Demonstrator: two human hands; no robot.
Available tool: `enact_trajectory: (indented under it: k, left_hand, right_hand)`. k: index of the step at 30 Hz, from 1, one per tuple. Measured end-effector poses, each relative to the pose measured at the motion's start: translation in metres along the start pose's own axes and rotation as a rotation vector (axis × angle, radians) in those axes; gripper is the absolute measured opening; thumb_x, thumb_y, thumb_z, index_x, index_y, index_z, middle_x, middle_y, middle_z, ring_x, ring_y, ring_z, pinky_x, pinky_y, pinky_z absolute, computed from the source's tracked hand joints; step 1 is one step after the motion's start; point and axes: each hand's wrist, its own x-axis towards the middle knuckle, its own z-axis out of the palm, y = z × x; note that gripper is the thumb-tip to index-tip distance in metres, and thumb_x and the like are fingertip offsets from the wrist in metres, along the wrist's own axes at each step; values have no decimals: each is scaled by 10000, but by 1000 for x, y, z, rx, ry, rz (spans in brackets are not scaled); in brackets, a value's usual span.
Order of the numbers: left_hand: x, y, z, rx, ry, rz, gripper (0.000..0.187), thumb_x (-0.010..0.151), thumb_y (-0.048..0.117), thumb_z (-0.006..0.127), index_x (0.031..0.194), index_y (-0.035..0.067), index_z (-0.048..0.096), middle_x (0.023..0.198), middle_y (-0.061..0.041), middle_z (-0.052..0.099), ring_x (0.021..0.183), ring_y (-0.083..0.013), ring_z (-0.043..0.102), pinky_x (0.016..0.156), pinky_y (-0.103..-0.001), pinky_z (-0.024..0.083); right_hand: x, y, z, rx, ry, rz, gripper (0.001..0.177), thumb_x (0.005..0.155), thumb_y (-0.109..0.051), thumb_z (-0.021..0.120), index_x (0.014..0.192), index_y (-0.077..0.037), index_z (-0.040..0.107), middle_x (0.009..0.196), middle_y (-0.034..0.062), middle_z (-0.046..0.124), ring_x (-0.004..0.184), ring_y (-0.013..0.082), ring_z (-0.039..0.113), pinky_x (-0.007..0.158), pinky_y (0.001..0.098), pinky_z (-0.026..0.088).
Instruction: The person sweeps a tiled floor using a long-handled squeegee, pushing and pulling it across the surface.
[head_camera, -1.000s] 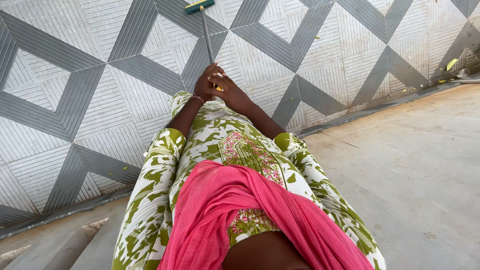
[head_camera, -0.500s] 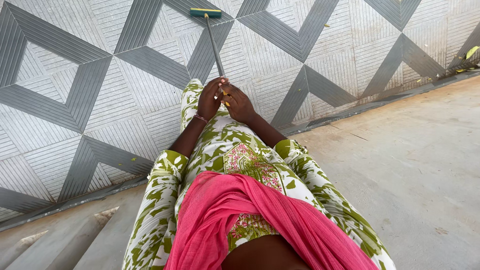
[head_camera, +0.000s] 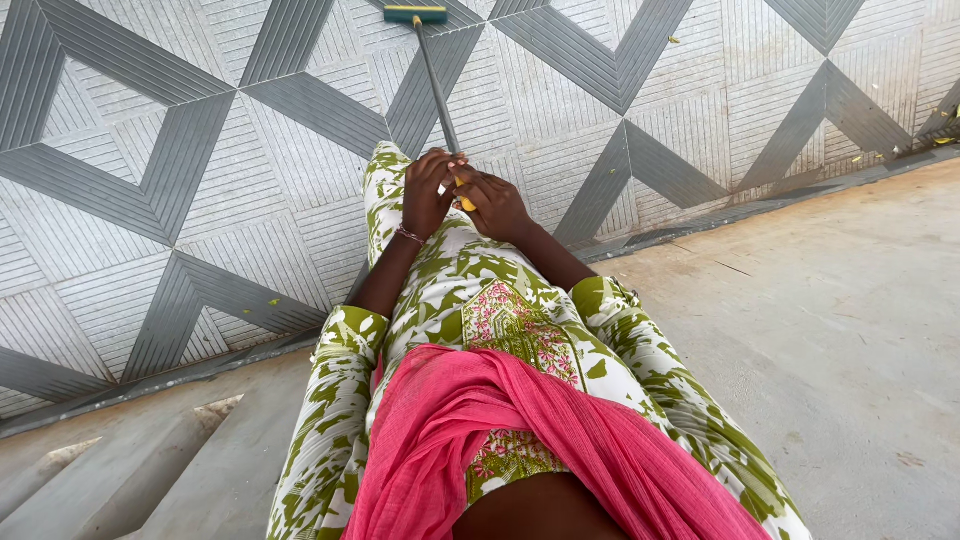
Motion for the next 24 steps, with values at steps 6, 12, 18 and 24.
enact_trajectory:
  k: [6, 12, 18, 24]
  left_hand:
    - [-17, -27, 9, -72, -74, -239, 474, 852, 16, 740, 1303, 146, 671, 1308, -23, 669, 1290, -247, 576, 1075, -391, 475]
    - [-35, 19, -11, -2, 107, -87, 578, 759, -36, 728, 1320, 61, 625, 1288, -89, 632, 1284, -330, 538, 1063, -465, 405]
    - [-48, -14, -1, 23, 87, -186, 635, 676, -57, 698, 1297, 4, 578, 1288, -151, 601, 1288, -388, 512, 1083, -484, 419]
    - [-35, 18, -21, -5, 68, -178, 622, 671, -65, 729, 1277, 22, 620, 1283, -143, 638, 1273, -375, 551, 1051, -480, 441]
  right_hand:
    - [8, -3, 15, -64, -170, -30, 338, 909, -132, 695, 1232, -119, 594, 1511, 148, 534, 1361, 328, 578, 1136, 529, 438]
    - [0, -21, 11, 96, 68, -93, 300, 972, -102, 672, 1262, -92, 595, 1541, 152, 525, 1361, 330, 553, 1147, 440, 468]
    - [-1, -14, 42, 159, -214, 108, 325, 925, -125, 683, 1247, -89, 659, 1483, 149, 567, 1349, 355, 538, 1142, 497, 407]
    - [5, -35, 6, 240, -18, 31, 298, 935, -110, 657, 1233, -97, 634, 1541, 142, 521, 1407, 354, 529, 1207, 491, 390]
